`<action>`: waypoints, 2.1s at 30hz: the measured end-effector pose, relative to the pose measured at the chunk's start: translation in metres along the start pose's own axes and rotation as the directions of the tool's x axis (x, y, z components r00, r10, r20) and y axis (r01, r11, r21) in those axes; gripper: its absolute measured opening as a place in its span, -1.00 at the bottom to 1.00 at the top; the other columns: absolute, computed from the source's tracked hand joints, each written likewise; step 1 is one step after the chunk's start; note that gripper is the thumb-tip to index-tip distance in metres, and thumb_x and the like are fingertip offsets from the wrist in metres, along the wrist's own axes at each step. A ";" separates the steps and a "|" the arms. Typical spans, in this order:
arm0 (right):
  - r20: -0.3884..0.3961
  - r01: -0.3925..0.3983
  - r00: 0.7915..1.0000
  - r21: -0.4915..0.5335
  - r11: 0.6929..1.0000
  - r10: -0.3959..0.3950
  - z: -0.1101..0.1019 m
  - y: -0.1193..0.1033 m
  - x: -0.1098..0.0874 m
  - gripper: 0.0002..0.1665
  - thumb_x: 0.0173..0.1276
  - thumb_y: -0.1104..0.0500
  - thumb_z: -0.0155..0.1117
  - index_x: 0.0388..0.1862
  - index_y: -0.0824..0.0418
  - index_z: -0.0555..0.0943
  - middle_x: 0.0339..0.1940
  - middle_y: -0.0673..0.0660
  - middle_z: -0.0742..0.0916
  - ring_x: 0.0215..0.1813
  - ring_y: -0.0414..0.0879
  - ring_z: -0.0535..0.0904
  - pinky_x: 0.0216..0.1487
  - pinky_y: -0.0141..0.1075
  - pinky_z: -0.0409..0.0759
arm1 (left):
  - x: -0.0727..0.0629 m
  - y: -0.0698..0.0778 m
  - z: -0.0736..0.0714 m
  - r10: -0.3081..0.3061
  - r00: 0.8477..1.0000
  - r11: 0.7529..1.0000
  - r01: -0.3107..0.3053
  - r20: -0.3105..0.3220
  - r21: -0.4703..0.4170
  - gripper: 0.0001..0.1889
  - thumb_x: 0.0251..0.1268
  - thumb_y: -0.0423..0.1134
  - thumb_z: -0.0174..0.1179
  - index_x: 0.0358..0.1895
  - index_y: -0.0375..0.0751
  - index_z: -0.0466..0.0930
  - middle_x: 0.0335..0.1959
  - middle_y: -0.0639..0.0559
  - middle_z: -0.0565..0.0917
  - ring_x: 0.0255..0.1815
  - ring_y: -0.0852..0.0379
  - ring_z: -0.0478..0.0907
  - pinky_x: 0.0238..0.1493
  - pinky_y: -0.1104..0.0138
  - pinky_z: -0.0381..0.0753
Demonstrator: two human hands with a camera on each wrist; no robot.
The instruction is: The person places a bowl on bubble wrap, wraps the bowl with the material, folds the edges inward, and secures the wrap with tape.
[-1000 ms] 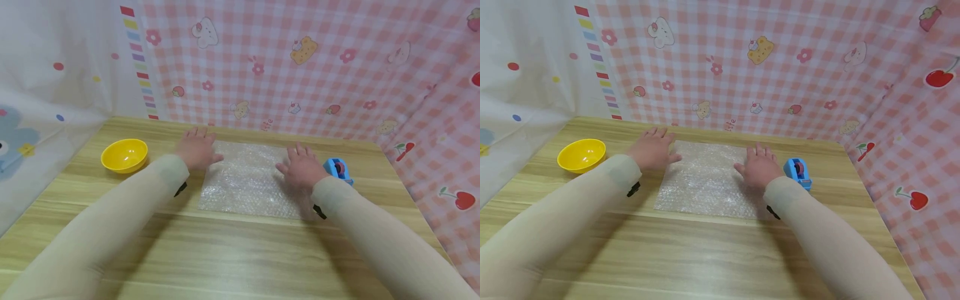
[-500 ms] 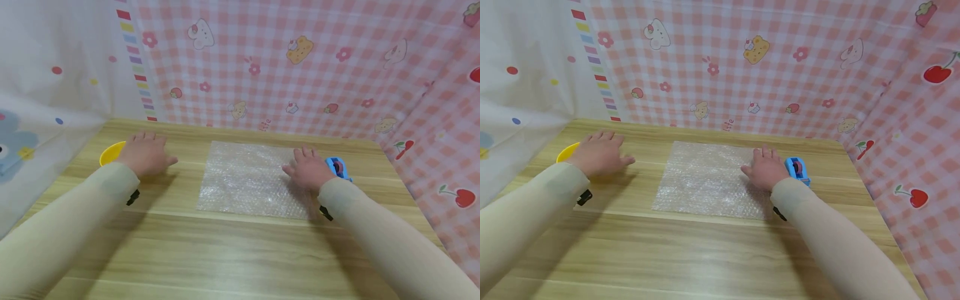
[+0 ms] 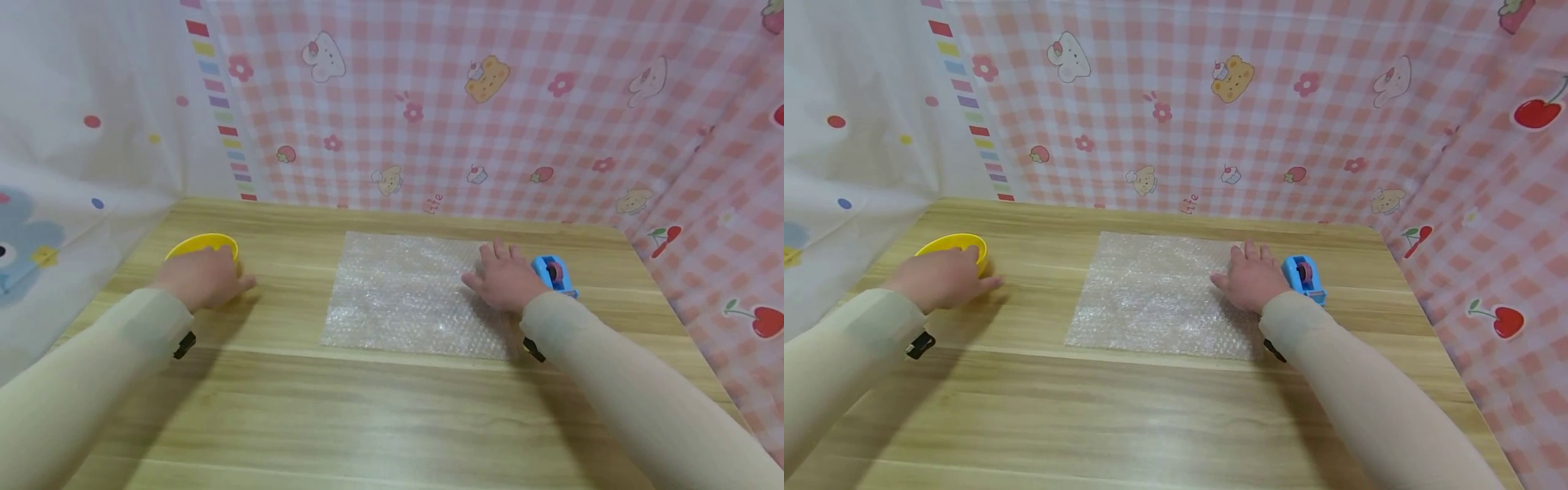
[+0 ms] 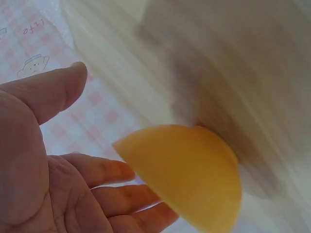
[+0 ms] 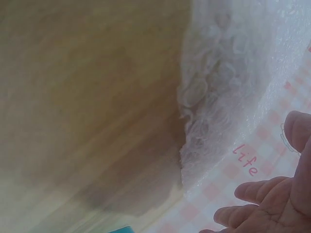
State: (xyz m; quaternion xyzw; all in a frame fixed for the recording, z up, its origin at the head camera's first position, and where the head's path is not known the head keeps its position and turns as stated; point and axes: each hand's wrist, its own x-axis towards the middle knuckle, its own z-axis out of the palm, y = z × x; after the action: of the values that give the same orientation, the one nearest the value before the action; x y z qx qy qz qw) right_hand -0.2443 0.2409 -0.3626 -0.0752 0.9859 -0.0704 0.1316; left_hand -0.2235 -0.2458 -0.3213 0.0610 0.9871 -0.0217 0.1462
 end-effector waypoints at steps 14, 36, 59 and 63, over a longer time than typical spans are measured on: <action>0.013 -0.002 1.000 -0.005 1.000 0.002 -0.001 0.000 -0.005 0.02 0.68 -0.30 -0.09 0.73 0.39 -0.05 0.74 0.50 -0.03 0.72 0.50 -0.21 0.70 0.31 -0.16 | -0.006 -0.002 0.007 -0.020 1.000 0.999 0.020 0.010 -0.051 -0.78 0.48 -0.26 -0.07 -0.21 -0.27 0.57 -0.27 -0.23 0.67 -0.30 -0.18 0.54 -0.22 -0.11 0.62; 0.014 0.010 1.000 -0.043 0.999 -0.009 -0.001 0.001 -0.008 -0.05 0.72 -0.22 -0.10 0.73 0.40 -0.04 0.74 0.49 0.01 0.72 0.50 -0.15 0.70 0.29 -0.12 | 0.017 0.016 0.014 0.057 0.994 0.996 -0.063 -0.096 -0.056 -0.83 0.39 -0.38 0.01 -0.06 -0.28 0.54 -0.19 -0.27 0.68 -0.24 -0.19 0.56 -0.03 -0.15 0.62; 0.035 -0.006 0.999 -0.026 1.000 0.007 0.001 -0.001 -0.009 -0.08 0.73 -0.18 -0.10 0.74 0.36 -0.06 0.75 0.46 -0.01 0.73 0.46 -0.17 0.70 0.29 -0.14 | 0.046 0.121 0.012 0.308 0.927 0.951 -0.303 -0.215 0.055 -0.83 0.56 -0.29 0.11 0.07 -0.14 0.62 -0.22 -0.08 0.75 -0.25 -0.06 0.66 0.07 -0.04 0.75; 0.037 -0.005 0.999 -0.031 1.000 0.006 0.001 -0.002 -0.010 -0.09 0.73 -0.17 -0.10 0.74 0.35 -0.06 0.75 0.47 0.00 0.73 0.46 -0.15 0.71 0.28 -0.14 | 0.048 0.140 0.011 0.348 0.911 0.937 -0.343 -0.219 0.062 -0.73 0.62 -0.27 0.06 0.22 -0.14 0.63 -0.03 -0.13 0.79 -0.05 -0.11 0.73 0.22 -0.06 0.71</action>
State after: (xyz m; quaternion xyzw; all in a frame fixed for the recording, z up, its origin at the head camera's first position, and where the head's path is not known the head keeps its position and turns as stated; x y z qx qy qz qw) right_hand -0.2342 0.2410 -0.3606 -0.0757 0.9845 -0.0535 0.1490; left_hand -0.2485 -0.1023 -0.3495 0.2384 0.9706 0.0004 0.0335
